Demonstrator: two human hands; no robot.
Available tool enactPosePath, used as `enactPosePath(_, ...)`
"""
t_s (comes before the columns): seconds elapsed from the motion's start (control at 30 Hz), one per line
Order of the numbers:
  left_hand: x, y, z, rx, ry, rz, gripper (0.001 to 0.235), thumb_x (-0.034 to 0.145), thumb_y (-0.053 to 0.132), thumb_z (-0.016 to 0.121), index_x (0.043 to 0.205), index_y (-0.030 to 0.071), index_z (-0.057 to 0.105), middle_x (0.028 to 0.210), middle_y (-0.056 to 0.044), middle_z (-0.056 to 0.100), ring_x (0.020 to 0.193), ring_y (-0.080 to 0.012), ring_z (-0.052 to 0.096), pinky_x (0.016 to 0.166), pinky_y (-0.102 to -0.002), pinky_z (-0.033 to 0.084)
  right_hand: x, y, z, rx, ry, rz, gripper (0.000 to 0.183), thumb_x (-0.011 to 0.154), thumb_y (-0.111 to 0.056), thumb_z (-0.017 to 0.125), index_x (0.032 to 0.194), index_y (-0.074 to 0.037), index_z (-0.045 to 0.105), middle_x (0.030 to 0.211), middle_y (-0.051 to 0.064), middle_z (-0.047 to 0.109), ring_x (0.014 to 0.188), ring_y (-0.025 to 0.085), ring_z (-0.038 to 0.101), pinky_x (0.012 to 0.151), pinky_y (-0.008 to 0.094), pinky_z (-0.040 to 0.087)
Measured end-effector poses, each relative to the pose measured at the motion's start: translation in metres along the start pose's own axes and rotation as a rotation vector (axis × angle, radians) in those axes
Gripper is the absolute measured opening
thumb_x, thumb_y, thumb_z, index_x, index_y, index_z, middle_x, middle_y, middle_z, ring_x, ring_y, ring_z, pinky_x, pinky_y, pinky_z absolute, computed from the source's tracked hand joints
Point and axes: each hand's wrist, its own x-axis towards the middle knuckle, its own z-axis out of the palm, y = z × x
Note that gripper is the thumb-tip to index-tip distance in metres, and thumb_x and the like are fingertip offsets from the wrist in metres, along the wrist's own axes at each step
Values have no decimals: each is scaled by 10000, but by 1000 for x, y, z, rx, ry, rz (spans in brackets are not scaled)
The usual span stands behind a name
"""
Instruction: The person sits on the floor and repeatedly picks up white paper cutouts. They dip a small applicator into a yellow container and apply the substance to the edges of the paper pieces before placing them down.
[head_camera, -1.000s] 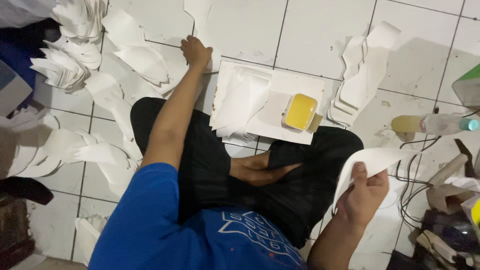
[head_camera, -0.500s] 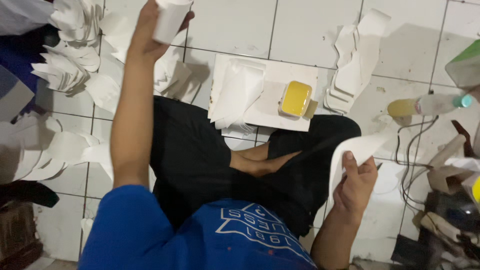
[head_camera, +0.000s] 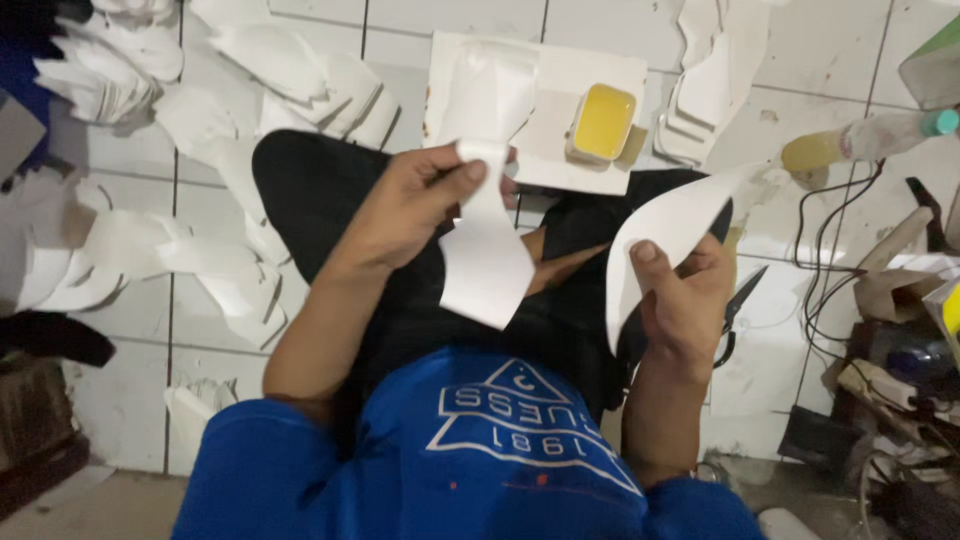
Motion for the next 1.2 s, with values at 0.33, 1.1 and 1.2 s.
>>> enactPosePath(0.33,-43,14,14,223,-253,70,337,886,132,653,1183,-14,587,925,-92,681,859,-86,597,740,-268,584,-24,-31,41,-71,-94,-81,283,646,-11,837,847,31,643,704,127,625,710,130,607,631,234,510)
enactPosePath(1.1,-38,9,4,423,-372,60,287,900,134,605,1146,-14,606,796,-150,692,736,-118,634,622,-268,580,-43,-24,43,-204,-147,-113,327,686,-30,846,871,79,600,700,164,616,737,173,614,635,275,517)
enactPosePath(1.2,-36,10,2,440,-377,64,286,894,128,610,1142,-15,606,787,-150,691,729,-117,629,617,-269,578,-44,-24,41,-226,-157,-120,327,674,-20,852,863,75,603,697,161,616,733,176,608,619,277,510)
